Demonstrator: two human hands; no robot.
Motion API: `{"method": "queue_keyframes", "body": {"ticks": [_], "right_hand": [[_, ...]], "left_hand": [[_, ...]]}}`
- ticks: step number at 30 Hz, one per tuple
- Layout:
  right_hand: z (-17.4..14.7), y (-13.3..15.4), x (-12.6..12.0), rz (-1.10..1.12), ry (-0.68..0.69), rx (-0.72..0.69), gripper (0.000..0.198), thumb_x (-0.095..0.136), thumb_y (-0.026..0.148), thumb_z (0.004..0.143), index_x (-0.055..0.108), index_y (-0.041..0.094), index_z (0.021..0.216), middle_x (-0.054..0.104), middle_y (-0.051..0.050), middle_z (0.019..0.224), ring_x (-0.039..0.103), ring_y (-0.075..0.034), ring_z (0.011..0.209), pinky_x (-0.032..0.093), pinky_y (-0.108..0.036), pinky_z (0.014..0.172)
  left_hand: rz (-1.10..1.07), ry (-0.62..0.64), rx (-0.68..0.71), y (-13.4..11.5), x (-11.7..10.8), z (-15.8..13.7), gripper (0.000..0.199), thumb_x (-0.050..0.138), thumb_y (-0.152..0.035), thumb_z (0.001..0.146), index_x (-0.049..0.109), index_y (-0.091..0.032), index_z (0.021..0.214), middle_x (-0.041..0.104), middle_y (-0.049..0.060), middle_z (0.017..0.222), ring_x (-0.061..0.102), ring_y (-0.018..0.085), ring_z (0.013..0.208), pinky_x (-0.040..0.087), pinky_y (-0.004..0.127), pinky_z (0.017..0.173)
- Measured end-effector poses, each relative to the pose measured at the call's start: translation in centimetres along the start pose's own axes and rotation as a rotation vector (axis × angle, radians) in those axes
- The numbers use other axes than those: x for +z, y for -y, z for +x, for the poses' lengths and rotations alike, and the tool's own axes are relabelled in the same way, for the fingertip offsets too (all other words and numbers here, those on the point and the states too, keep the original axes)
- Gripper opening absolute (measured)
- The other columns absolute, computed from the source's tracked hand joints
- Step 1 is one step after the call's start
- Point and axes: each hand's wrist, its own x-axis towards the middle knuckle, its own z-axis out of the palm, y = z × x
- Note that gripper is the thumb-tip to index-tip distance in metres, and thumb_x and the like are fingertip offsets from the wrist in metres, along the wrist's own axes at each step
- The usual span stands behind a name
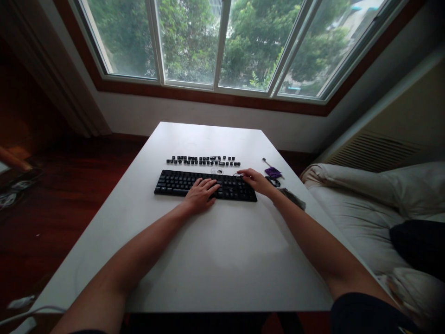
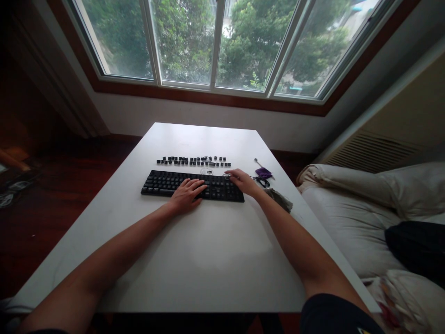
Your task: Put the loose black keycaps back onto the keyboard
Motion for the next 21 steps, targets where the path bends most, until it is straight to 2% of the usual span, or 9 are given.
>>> {"method": "queue_keyframes", "body": {"ticks": [4, 7, 10, 14, 21], "right_hand": [[-0.24, 0.15, 0.4, 0.208, -0.019, 0.037, 0.034, 0.055, 0.044, 0.091, 0.07, 0.025, 0.115, 0.067, -0.006, 0.102, 0.063, -0.021, 0.087, 0.054, -0.039, 0.086], [-0.34, 0.07, 0.81, 0.373, -0.029, 0.069, 0.035, 0.063, 0.046, 0.087, 0.066, 0.025, 0.115, 0.068, -0.002, 0.09, 0.064, -0.02, 0.083, 0.055, -0.038, 0.081], [-0.41, -0.03, 0.98, 0.483, -0.031, 0.083, 0.036, 0.068, 0.045, 0.082, 0.062, 0.025, 0.112, 0.068, -0.002, 0.09, 0.066, -0.02, 0.086, 0.056, -0.037, 0.08], [-0.56, -0.04, 0.89, 0.491, -0.034, 0.102, 0.035, 0.07, 0.043, 0.078, 0.058, 0.025, 0.105, 0.07, -0.004, 0.095, 0.067, -0.022, 0.091, 0.056, -0.038, 0.082], [-0.66, -0.15, 0.97, 0.412, -0.076, 0.11, 0.034, 0.072, 0.043, 0.076, 0.058, 0.024, 0.101, 0.067, -0.002, 0.09, 0.063, -0.018, 0.082, 0.054, -0.033, 0.076]], "left_hand": [[0.003, -0.004, -0.004, 0.05, 0.12, 0.06, 0.056, 0.057, -0.037, 0.092, 0.05, -0.028, 0.147, 0.047, 0.006, 0.154, 0.039, 0.028, 0.142, 0.024, 0.05, 0.122], [0.008, -0.005, -0.005, 0.05, 0.12, 0.08, 0.056, 0.057, -0.038, 0.093, 0.05, -0.028, 0.147, 0.047, 0.006, 0.154, 0.039, 0.028, 0.142, 0.024, 0.05, 0.122], [0.012, -0.003, -0.002, -0.01, 0.07, 0.07, 0.055, 0.056, -0.039, 0.093, 0.05, -0.028, 0.147, 0.047, 0.006, 0.154, 0.04, 0.028, 0.142, 0.023, 0.05, 0.122], [0.015, -0.007, 0.001, -0.01, 0.09, 0.06, 0.055, 0.056, -0.038, 0.093, 0.05, -0.027, 0.147, 0.048, 0.007, 0.154, 0.04, 0.028, 0.142, 0.023, 0.05, 0.122], [0.013, -0.006, 0.0, 0.06, 0.15, 0.05, 0.055, 0.056, -0.038, 0.093, 0.05, -0.028, 0.147, 0.047, 0.006, 0.154, 0.039, 0.028, 0.142, 0.023, 0.051, 0.122]]}}
